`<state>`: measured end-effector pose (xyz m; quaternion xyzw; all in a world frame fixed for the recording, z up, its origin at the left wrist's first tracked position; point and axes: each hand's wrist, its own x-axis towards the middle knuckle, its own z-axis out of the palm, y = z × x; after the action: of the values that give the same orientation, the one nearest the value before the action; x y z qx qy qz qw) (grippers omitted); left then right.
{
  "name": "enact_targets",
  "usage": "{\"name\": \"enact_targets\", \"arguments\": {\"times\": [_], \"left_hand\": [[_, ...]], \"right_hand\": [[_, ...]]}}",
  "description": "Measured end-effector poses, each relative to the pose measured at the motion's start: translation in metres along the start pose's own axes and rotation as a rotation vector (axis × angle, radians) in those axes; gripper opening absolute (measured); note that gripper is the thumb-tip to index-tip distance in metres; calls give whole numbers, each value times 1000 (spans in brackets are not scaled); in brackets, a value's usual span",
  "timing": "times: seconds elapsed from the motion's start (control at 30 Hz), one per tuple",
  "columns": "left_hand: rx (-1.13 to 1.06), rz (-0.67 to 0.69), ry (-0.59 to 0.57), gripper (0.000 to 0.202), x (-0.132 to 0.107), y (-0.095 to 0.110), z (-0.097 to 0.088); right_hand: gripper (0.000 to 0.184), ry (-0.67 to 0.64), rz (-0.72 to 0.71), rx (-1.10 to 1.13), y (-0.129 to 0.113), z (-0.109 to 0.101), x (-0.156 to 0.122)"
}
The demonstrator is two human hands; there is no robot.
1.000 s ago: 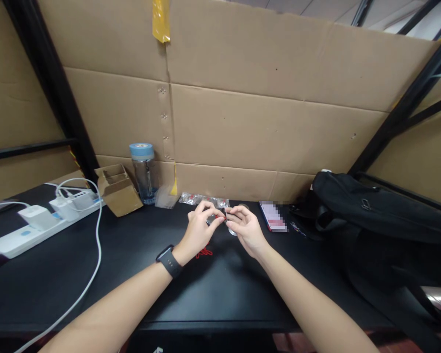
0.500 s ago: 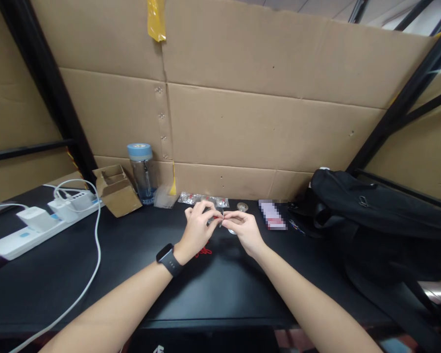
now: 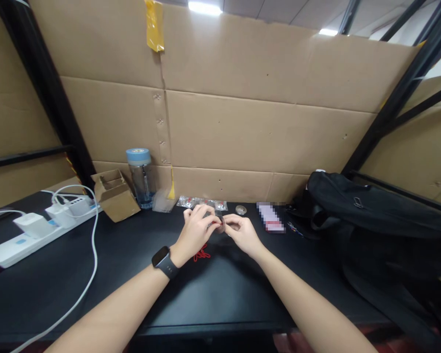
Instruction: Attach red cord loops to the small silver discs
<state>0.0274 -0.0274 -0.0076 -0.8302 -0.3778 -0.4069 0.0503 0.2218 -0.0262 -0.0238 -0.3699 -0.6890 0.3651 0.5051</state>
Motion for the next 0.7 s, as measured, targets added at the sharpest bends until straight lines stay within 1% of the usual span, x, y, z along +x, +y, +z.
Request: {"name": "enact_targets", "arguments": {"times": [0.17,0.2,0.27,0.33,0.37,0.4,0.43,0.5,0.57,0.7], "left_hand": [[-53,-26,-60,12,0,2,-1],[-86,-36,-85,16,1,2,-1],[-154,-34,-153,31,1,3,-4],[-187,-4,-218,46,1,2,-6],[-186,8,-236,50,2,2,-7],[-178,16,-243,50,2,2,-7],[-166,15,-240,45,2,2,-8],[-142,0,-225,30,3,2,-8],[-135,-14,-219,21,3,2,-8],[-167,-37,-248,19,3,1,-7]], "right_hand": [[12,24,-100,-236,-4,-5,1],[10,29,-114,-262,-6,-6,2],[8,38,-138,-301,-10,-6,1],[8,35,-146,-324,-13,-6,1],[9,31,-144,-331,-14,-6,1],[9,24,-139,-338,-14,-5,0],[9,20,-137,-345,-15,-5,0],[10,17,-140,-364,-14,-5,1],[10,23,-150,-388,-13,-7,2],[8,20,-172,-442,-11,-14,4]]}}
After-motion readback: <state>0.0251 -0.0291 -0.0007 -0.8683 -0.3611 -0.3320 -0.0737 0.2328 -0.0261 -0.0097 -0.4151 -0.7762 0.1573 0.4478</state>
